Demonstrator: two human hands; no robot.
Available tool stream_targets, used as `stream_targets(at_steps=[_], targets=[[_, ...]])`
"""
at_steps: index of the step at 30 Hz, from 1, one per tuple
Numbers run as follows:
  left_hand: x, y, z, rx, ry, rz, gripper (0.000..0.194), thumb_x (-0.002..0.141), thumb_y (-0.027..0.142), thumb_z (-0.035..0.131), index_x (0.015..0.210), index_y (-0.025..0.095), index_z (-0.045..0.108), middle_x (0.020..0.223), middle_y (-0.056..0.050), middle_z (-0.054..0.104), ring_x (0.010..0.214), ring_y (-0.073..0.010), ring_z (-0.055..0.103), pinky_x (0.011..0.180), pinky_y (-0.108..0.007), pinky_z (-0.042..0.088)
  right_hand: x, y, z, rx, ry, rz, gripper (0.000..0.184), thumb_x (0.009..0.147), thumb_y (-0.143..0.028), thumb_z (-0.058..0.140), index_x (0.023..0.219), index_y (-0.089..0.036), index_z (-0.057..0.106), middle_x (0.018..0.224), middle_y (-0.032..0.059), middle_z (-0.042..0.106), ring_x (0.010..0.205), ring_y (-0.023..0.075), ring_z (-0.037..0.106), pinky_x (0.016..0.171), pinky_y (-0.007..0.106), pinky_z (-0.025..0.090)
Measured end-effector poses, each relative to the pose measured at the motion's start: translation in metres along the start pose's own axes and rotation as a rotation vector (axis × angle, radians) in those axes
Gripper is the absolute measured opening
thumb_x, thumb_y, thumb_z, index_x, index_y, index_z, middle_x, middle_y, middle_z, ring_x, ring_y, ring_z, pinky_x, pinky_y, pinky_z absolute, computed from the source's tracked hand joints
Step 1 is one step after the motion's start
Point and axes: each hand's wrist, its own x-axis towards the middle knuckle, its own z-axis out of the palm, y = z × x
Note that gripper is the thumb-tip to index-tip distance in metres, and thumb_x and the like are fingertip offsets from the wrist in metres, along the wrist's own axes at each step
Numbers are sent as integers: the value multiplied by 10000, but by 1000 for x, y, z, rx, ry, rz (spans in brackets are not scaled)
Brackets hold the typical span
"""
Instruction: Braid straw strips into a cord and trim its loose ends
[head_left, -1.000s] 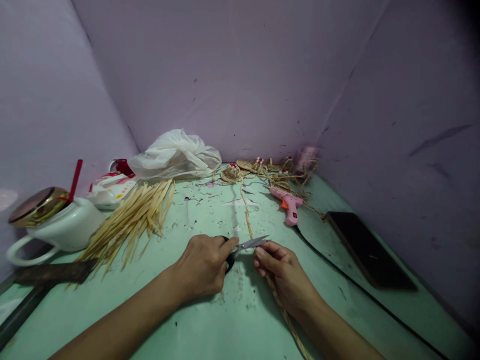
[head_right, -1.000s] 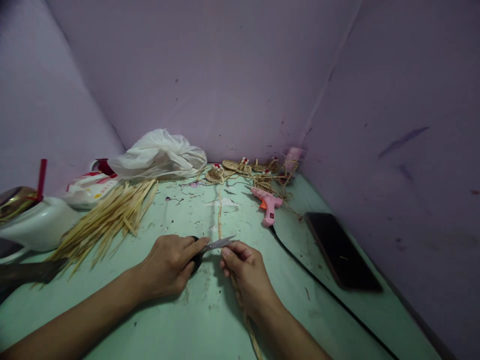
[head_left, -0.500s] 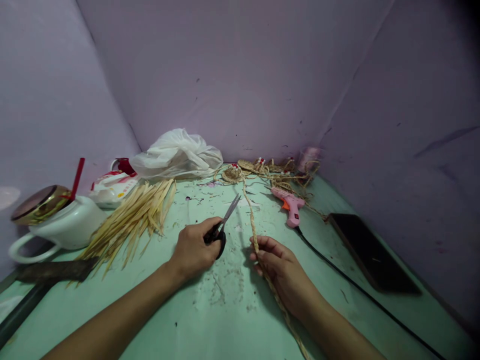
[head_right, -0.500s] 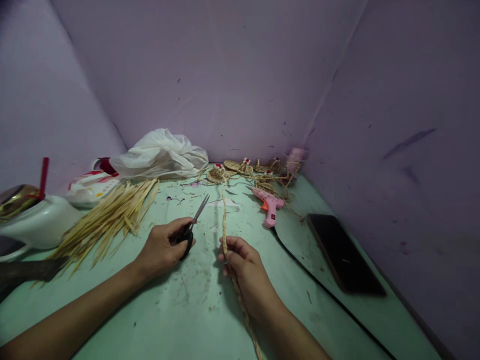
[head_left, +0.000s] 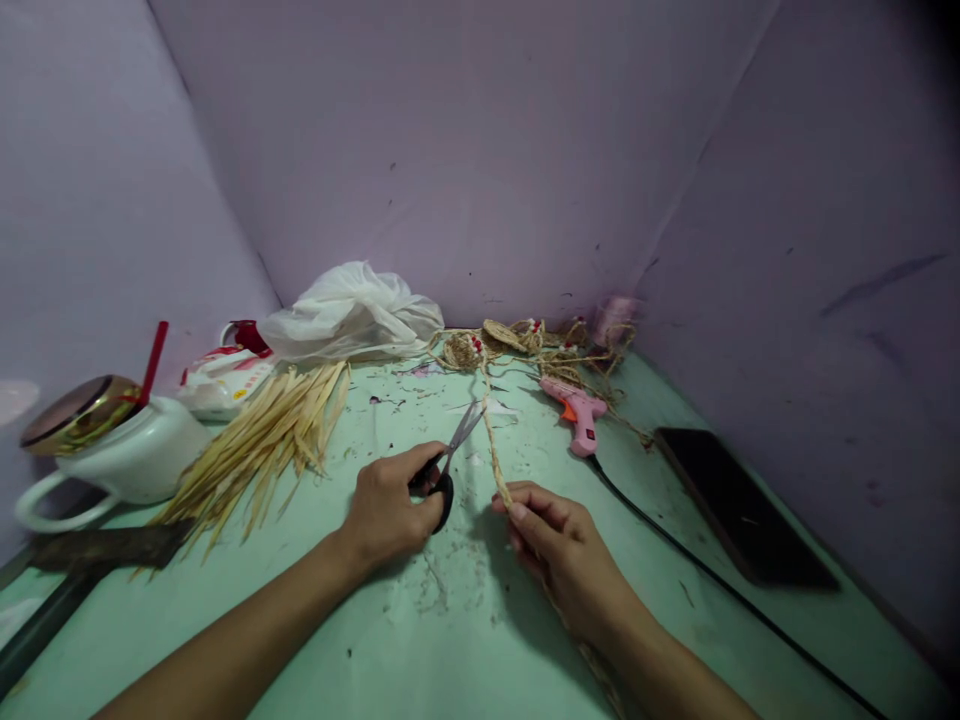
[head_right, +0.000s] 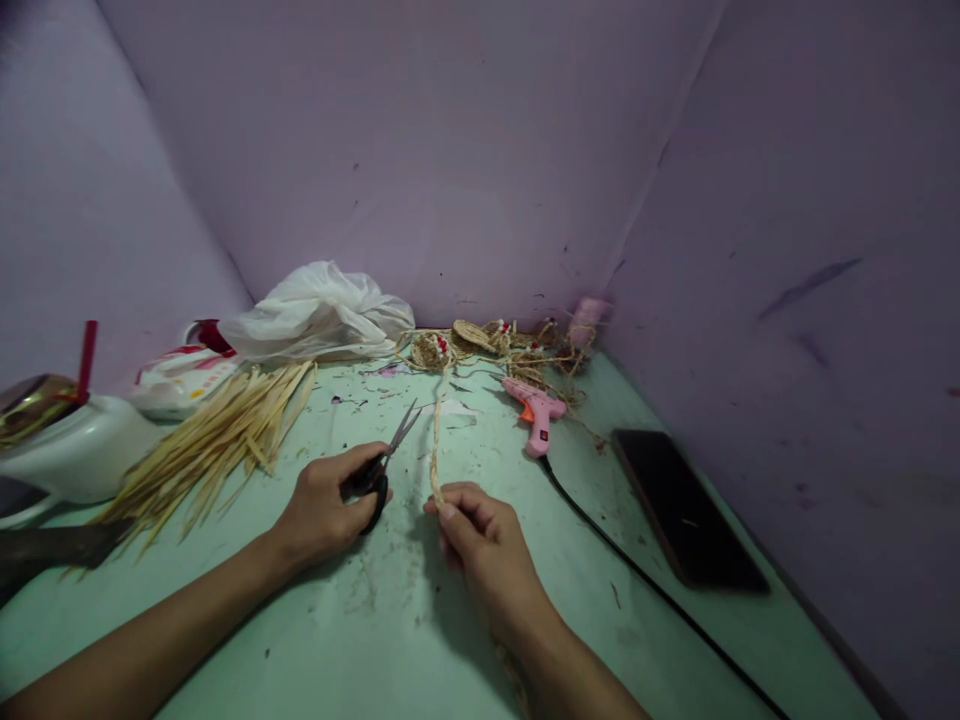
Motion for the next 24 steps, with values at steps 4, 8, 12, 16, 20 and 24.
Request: stream_targets(at_steps=[4,8,12,16,20,24], targets=[[0,-2,-1,7,4,24,333,649,159,526,977,200,572,709,40,595,608,-94,529,604,-198,419,-1,-3,0,71,12,83,340,645,-146,519,974,-160,604,552,-40,545,314,19,229,312,170,115],[-3,-1,-1,51,-7,149,348,652,159,507,994,198,557,734,25,605,640,-109,542,627,-221,423,1,-4,-1,140,-40,54,338,628,-136,526,954,-167,609,672,-3,609,341,27,330,319,164,169],[-6,0,-1,204,-29,382,431,635,200,508,1065,186,532,800,-22,617,711,-168,557,663,-296,419,1,-2,0,143,6,-5,301,570,-97,536,842,-170,642,647,-2,620,434,55,434,382,153,249],[-6,0,-3,334,-32,484,459,632,225,499,1085,161,524,770,-45,589,676,-193,529,614,-328,398,1,-2,1,101,78,20,382,558,-76,521,896,-171,673,757,8,642,409,28,376,373,154,225],[-6,0,-5,395,25,541,485,643,233,492,1118,138,505,792,-67,578,700,-210,523,614,-348,392,4,0,-1,133,122,11,340,607,-167,615,942,-153,674,764,33,643,437,45,404,351,157,222],[-7,3,-4,490,-16,547,502,663,245,494,1153,138,485,805,-74,568,718,-224,518,622,-369,389,5,2,0,156,171,-10,334,574,-245,716,888,-134,687,675,31,638,477,71,467,389,172,339]])
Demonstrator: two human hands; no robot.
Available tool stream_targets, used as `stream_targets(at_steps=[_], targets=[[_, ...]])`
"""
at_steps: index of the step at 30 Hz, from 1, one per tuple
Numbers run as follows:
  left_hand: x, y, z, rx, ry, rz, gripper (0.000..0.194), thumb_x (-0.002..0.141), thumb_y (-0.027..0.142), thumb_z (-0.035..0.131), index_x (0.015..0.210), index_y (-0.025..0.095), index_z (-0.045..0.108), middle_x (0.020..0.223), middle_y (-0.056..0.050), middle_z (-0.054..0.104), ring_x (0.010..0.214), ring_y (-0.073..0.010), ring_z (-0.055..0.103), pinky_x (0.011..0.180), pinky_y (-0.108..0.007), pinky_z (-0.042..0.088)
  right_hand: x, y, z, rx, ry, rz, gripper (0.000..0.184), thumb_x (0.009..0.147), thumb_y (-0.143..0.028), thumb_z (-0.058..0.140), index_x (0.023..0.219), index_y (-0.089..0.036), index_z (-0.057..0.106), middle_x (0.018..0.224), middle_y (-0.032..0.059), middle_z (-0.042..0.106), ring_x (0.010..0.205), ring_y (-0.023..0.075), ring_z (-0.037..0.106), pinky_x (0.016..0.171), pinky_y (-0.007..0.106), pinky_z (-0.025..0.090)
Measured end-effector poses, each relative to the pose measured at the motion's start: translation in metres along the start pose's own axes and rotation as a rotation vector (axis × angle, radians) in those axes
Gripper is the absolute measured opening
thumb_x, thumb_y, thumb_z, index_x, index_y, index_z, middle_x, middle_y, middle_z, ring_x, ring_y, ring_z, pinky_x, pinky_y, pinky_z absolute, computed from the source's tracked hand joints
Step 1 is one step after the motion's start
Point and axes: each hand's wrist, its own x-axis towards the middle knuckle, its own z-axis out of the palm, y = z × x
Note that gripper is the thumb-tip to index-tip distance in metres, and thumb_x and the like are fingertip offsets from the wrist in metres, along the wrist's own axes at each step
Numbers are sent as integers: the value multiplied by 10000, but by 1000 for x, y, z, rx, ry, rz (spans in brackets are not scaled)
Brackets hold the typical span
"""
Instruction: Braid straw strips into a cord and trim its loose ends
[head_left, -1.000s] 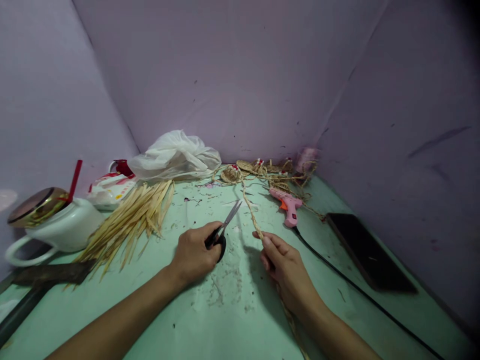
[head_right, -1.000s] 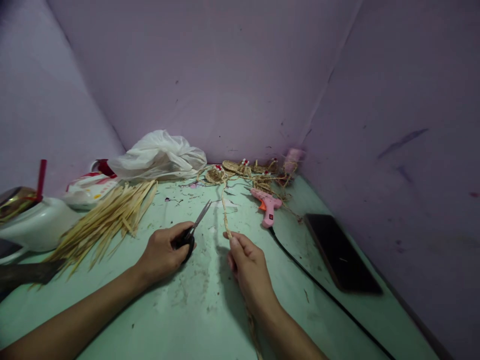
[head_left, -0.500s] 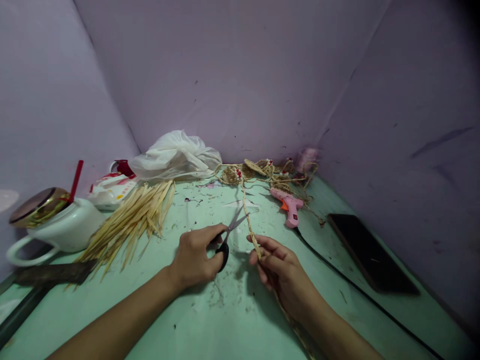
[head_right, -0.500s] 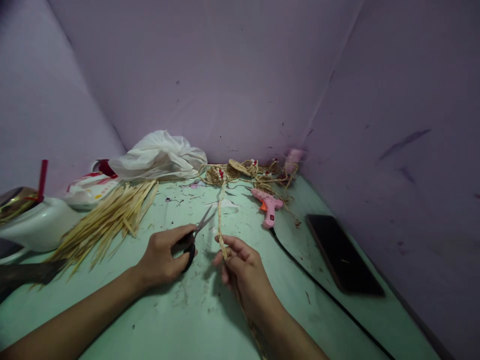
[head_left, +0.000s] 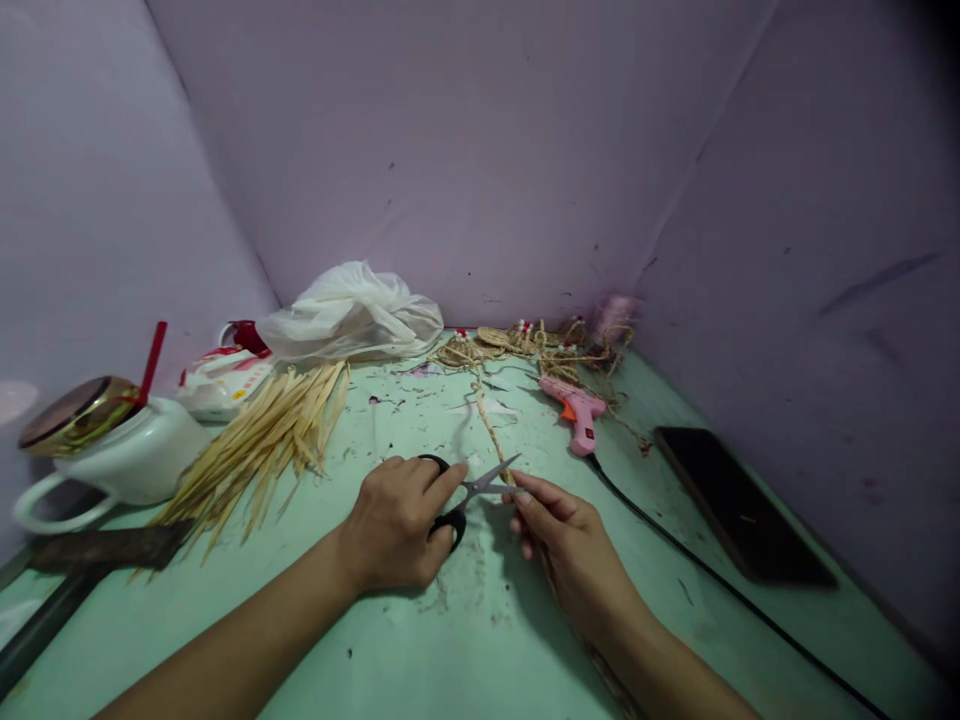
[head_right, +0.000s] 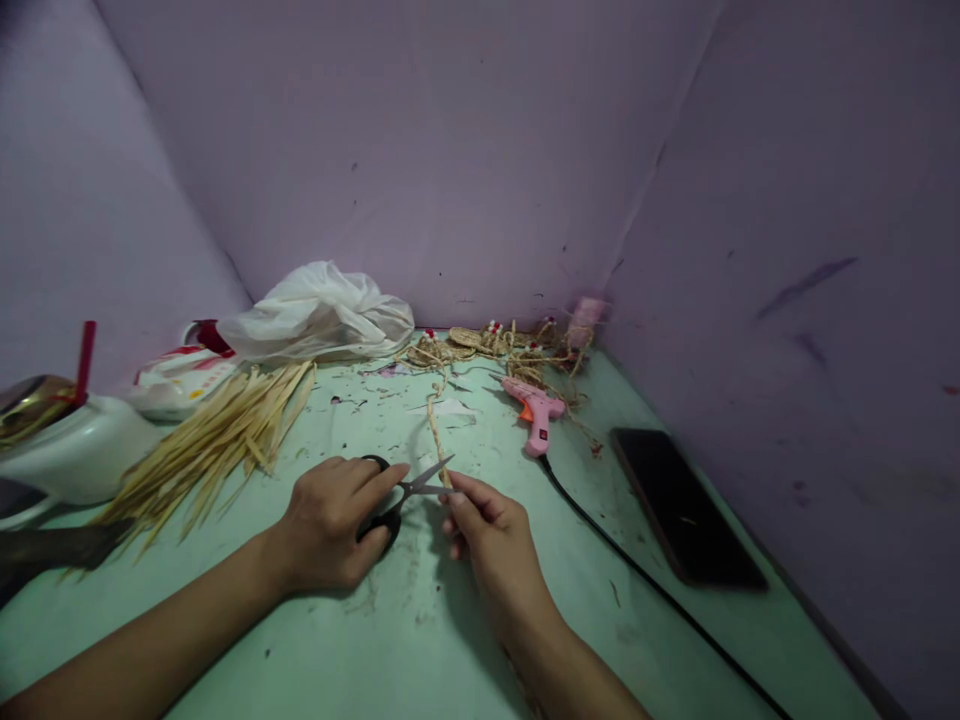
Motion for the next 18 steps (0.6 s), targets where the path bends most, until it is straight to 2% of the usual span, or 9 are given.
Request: stream_targets(at_steps=[3,7,10,14,18], targets=[[1,3,1,18,-19,-1,496,672,252,492,1154,139,484,811,-74,564,719,-226,518,614,-370,392,-1,-1,2,62,25,11,326,506,-228,762,812,-135,697,657,25,640,499,91,512,452,215,429],[-1,5,2,33,-7,-39,481,676,259,491,1144,148,495,805,-68,565,703,-221,519,603,-366,404,-2,-1,2,76,47,-5,316,471,-203,786,770,-139,706,622,7,632,506,95,523,479,230,462],[-2,5,4,54,2,-48,472,685,254,483,1145,150,496,778,-63,568,673,-210,522,589,-353,412,0,2,0,48,88,-10,263,478,-192,785,725,-139,712,607,4,632,516,102,534,518,249,482],[-3,4,6,73,-2,-35,473,696,237,475,1160,145,484,744,-53,569,642,-201,523,570,-342,418,1,7,-4,-20,142,-44,262,528,-209,766,780,-155,717,741,31,675,550,105,560,568,261,487],[-3,3,6,83,-2,-12,483,707,218,472,1184,142,462,733,-47,567,627,-198,522,551,-338,418,1,6,-5,-83,155,-110,227,569,-233,742,785,-168,719,782,36,669,600,118,573,606,275,491]])
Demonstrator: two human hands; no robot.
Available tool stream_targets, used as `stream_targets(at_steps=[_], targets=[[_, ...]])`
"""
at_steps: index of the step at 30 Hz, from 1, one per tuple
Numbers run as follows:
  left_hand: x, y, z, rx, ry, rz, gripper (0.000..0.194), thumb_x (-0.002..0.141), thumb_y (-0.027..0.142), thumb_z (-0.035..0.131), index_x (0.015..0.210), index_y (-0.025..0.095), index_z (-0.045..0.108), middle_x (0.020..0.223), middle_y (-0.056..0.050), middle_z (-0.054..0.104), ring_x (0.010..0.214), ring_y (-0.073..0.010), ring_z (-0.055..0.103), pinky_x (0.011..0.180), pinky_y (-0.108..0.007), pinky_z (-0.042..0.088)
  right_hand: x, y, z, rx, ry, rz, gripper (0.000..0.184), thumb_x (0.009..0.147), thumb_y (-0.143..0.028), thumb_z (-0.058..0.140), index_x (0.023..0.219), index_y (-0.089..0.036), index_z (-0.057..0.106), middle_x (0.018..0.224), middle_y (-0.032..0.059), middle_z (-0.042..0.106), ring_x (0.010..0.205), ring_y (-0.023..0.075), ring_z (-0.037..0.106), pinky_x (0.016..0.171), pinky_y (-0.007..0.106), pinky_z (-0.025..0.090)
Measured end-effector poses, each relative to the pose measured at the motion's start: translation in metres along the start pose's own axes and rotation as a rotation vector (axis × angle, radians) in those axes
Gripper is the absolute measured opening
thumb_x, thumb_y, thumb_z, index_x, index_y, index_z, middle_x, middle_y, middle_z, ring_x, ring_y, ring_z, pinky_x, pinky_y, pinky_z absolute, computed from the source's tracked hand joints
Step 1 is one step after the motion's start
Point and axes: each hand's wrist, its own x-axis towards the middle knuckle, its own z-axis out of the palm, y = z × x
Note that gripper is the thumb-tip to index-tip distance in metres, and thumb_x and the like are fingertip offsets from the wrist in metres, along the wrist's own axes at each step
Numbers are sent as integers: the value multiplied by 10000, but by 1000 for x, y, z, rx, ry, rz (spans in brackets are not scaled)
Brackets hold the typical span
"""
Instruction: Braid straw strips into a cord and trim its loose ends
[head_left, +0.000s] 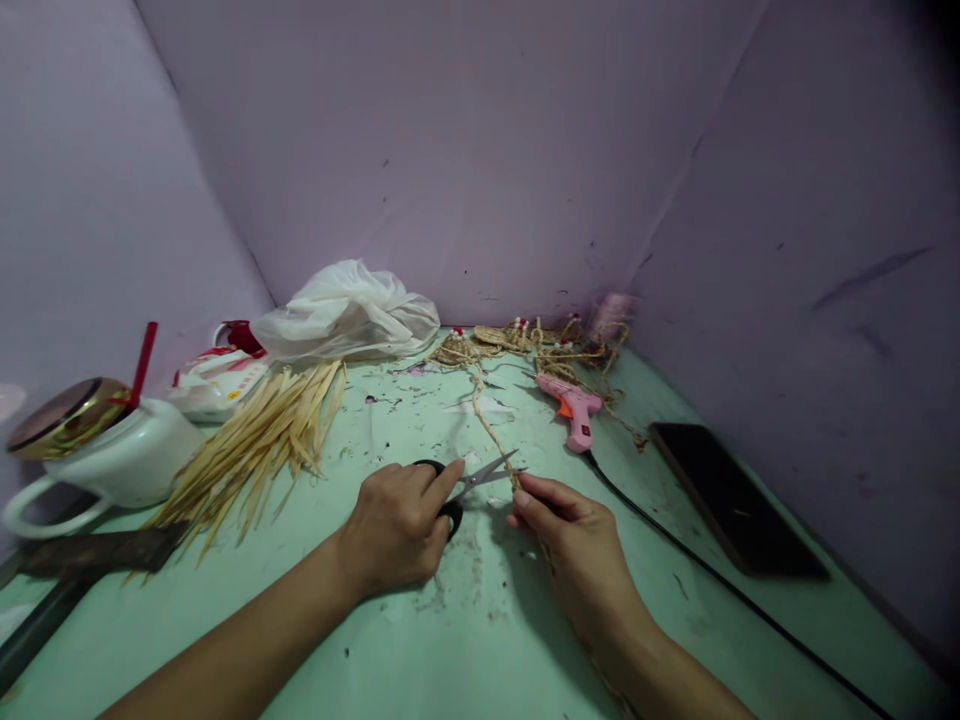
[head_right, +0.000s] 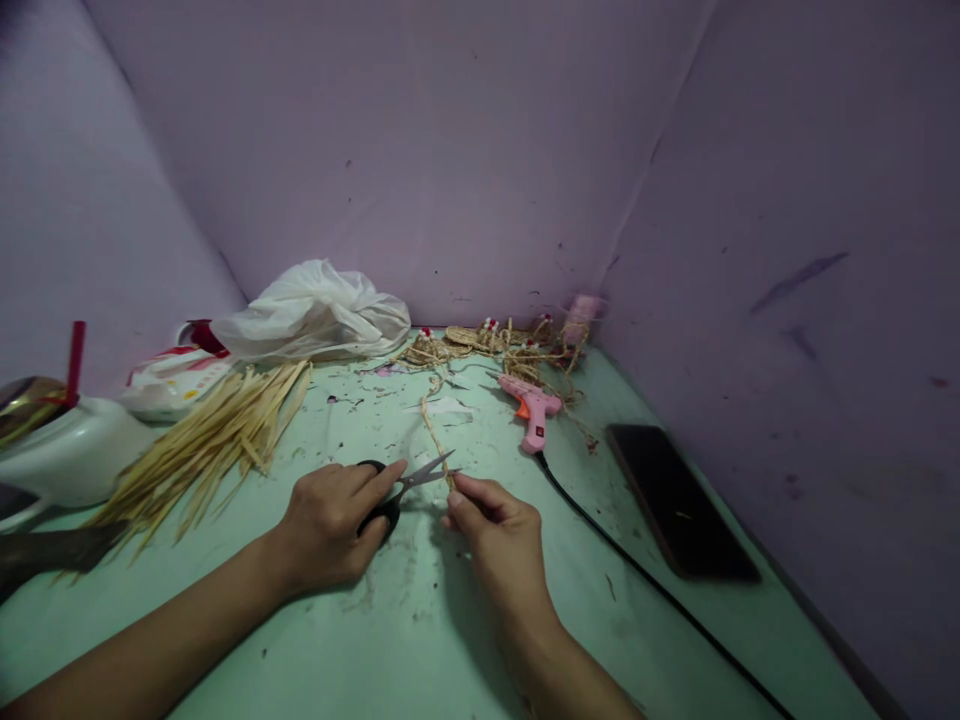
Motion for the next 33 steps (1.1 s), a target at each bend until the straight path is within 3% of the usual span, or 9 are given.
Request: stream_targets(at_steps=[6,17,21,24,29,33], targets=[[-3,-1,2,7,-3,32,497,702,169,462,1196,132,440,684,-30,554,572,-188,502,509,-327,408,-2,-5,0,-92,16,-101,186,592,-229,717,771,-181,723,793,40,652,641,134,565,607,280,496],[-1,-5,2,-33,33,54,449,725,128,419,1174,111,428,678,-37,601,589,-176,549,531,-307,422,-1,-6,0,-81,31,-119,172,582,-226,719,750,-189,724,725,26,644,611,133,556,591,273,493],[-1,-4,1,-87,10,-14,439,710,169,446,1147,134,463,743,-45,626,647,-187,573,581,-323,435,-3,-7,1,-51,15,-64,190,578,-235,728,761,-188,717,728,22,646,601,128,552,597,271,491],[1,-2,0,-93,-11,-71,456,692,225,470,1141,146,481,800,-60,625,698,-207,570,611,-342,434,-3,-11,2,101,-35,9,168,619,-276,700,743,-162,707,681,15,612,572,109,520,576,248,496],[2,-1,0,-86,6,-108,455,684,236,484,1131,150,489,812,-57,620,707,-213,560,620,-348,418,1,-20,-1,347,-176,332,152,634,-184,668,773,-126,690,594,-17,523,481,58,455,513,179,492],[2,-3,-1,-66,32,-100,467,677,226,491,1136,143,489,822,-62,611,723,-215,551,633,-347,409,3,-22,-3,307,-241,348,180,620,-130,682,800,-130,688,582,-20,527,494,61,473,539,191,506]])
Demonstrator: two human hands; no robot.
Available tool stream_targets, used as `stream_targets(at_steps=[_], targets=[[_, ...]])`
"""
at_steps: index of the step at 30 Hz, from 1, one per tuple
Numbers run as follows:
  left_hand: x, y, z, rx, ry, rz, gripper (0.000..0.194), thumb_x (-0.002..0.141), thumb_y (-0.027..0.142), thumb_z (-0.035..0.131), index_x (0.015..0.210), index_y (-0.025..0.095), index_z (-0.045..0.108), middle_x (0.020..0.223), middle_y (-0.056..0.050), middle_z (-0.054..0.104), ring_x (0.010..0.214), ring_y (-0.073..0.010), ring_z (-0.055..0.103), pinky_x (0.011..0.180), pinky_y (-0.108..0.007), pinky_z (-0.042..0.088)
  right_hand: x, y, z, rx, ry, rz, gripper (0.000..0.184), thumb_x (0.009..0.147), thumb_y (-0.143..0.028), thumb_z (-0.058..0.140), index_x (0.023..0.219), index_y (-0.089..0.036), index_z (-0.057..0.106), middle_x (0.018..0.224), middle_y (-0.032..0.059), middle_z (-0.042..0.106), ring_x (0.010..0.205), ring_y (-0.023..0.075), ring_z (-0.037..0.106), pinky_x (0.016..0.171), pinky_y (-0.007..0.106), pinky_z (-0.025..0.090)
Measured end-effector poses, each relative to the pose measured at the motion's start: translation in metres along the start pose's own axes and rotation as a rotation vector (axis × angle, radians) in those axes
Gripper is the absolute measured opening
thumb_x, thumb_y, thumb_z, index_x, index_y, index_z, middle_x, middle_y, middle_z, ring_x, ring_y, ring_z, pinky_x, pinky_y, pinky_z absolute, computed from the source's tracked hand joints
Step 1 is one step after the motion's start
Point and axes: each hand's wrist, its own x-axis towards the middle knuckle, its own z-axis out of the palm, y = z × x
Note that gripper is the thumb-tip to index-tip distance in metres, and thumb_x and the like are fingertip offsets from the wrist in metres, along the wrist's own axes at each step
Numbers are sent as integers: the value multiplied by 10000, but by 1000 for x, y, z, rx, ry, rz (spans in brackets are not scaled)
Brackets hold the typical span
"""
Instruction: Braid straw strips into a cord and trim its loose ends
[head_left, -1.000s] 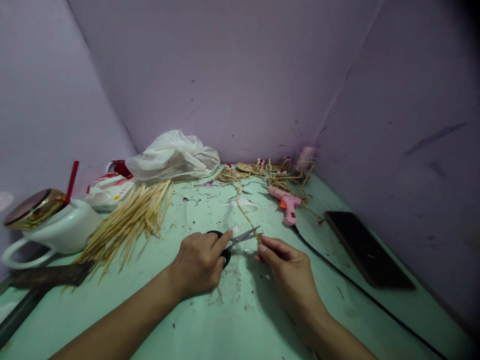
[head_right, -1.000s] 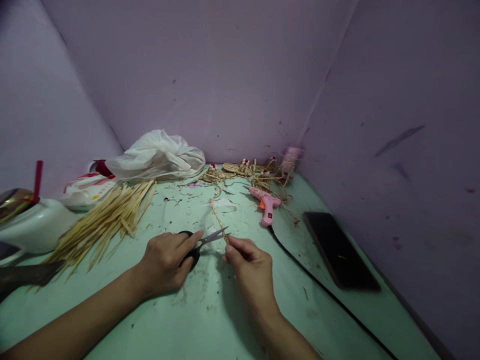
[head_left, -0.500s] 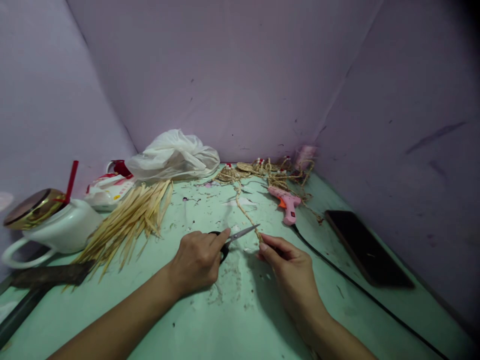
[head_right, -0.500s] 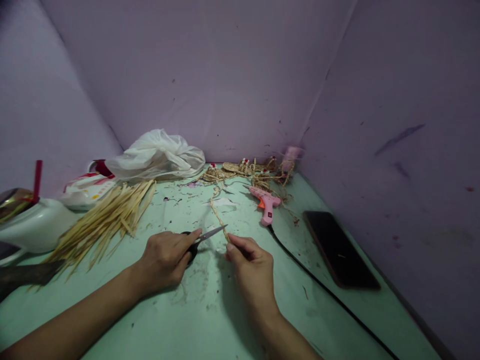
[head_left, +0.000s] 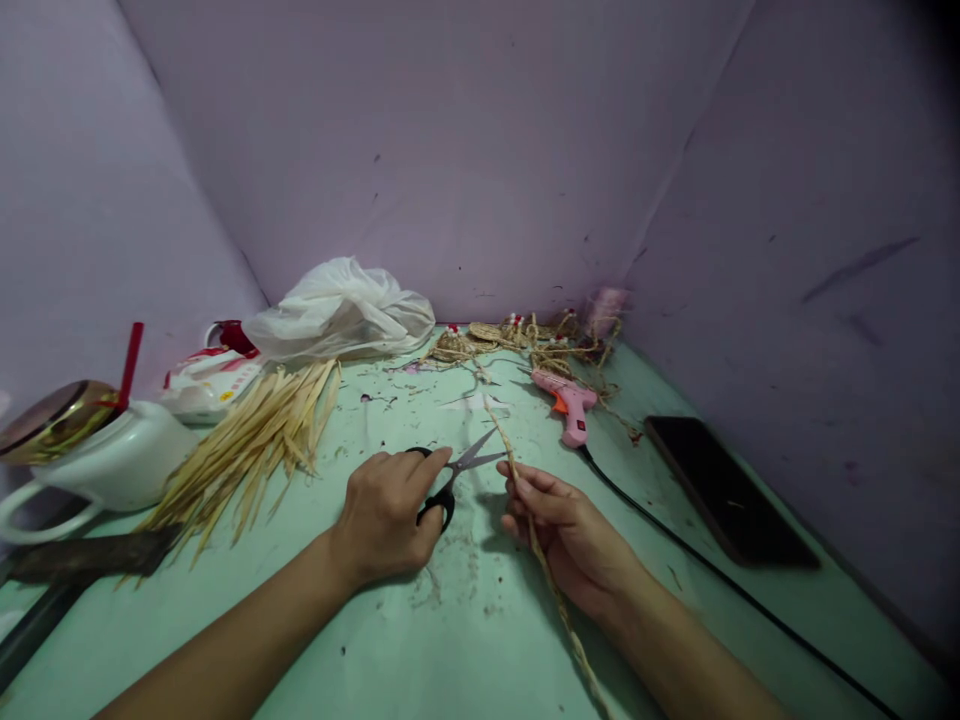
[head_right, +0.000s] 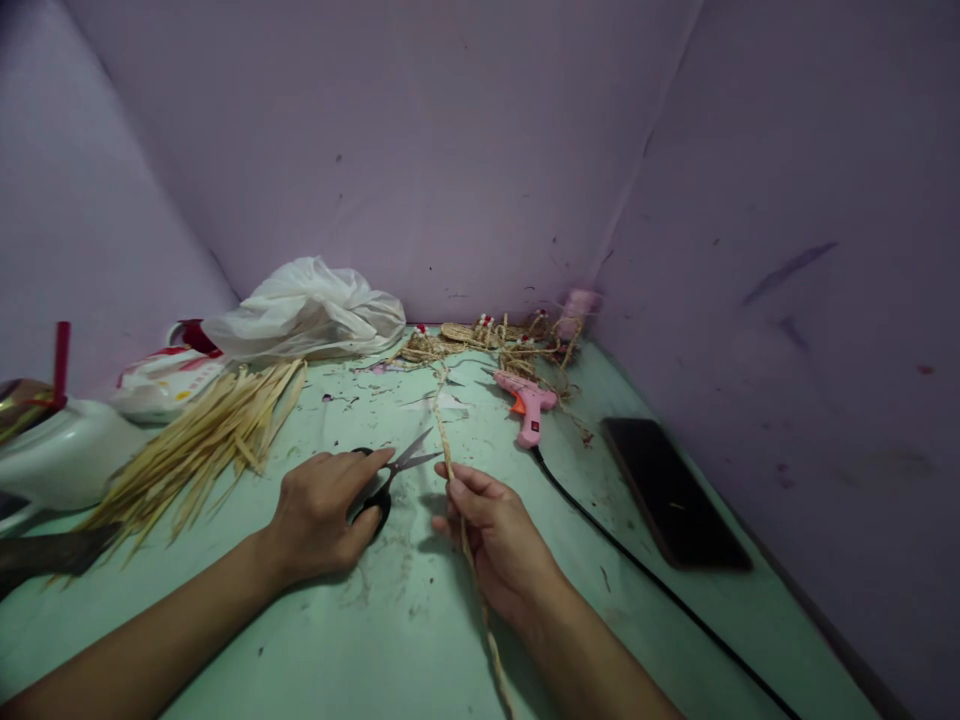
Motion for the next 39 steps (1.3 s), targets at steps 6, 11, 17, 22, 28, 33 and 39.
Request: stream_targets(at_steps=[6,11,17,22,28,33,39], targets=[[0,-4,0,88,33,48,465,681,223,486,1139,147,506,793,-67,592,686,-201,536,609,-333,403,1,-1,2,-41,160,-83,200,565,-113,718,759,-158,693,570,-34,553,463,55,469,448,163,448],[0,-5,1,126,49,75,457,698,219,481,1150,154,503,745,-51,580,647,-188,522,578,-322,385,1,-1,3,-39,171,-106,245,533,-95,725,766,-162,697,627,-21,594,470,57,471,432,170,423],[1,-3,1,120,55,89,465,689,200,489,1152,150,499,743,-44,577,646,-189,520,574,-323,372,1,-2,4,-39,172,-126,272,512,-113,743,777,-153,694,649,-18,606,483,55,465,435,173,420],[0,-2,0,112,51,88,469,680,197,496,1146,144,506,745,-44,575,643,-194,522,572,-331,377,0,-2,4,-44,164,-135,271,511,-129,749,776,-148,695,637,-21,602,492,57,465,430,169,420],[0,-2,2,87,56,92,466,676,197,503,1139,145,511,747,-41,578,643,-191,523,569,-328,378,0,-2,5,-43,178,-132,257,511,-130,748,762,-144,694,647,-15,606,490,58,469,424,170,428],[0,-3,2,87,43,86,473,672,202,507,1143,156,509,748,-37,578,640,-189,514,571,-325,376,0,-2,3,-45,172,-140,277,500,-130,753,770,-140,695,631,-20,602,473,52,458,412,166,421],[-1,-3,2,95,61,83,472,669,201,507,1139,160,513,735,-33,574,624,-188,505,562,-326,373,1,-1,3,-43,153,-140,286,497,-139,762,776,-134,697,645,-12,605,477,49,459,405,159,428]])
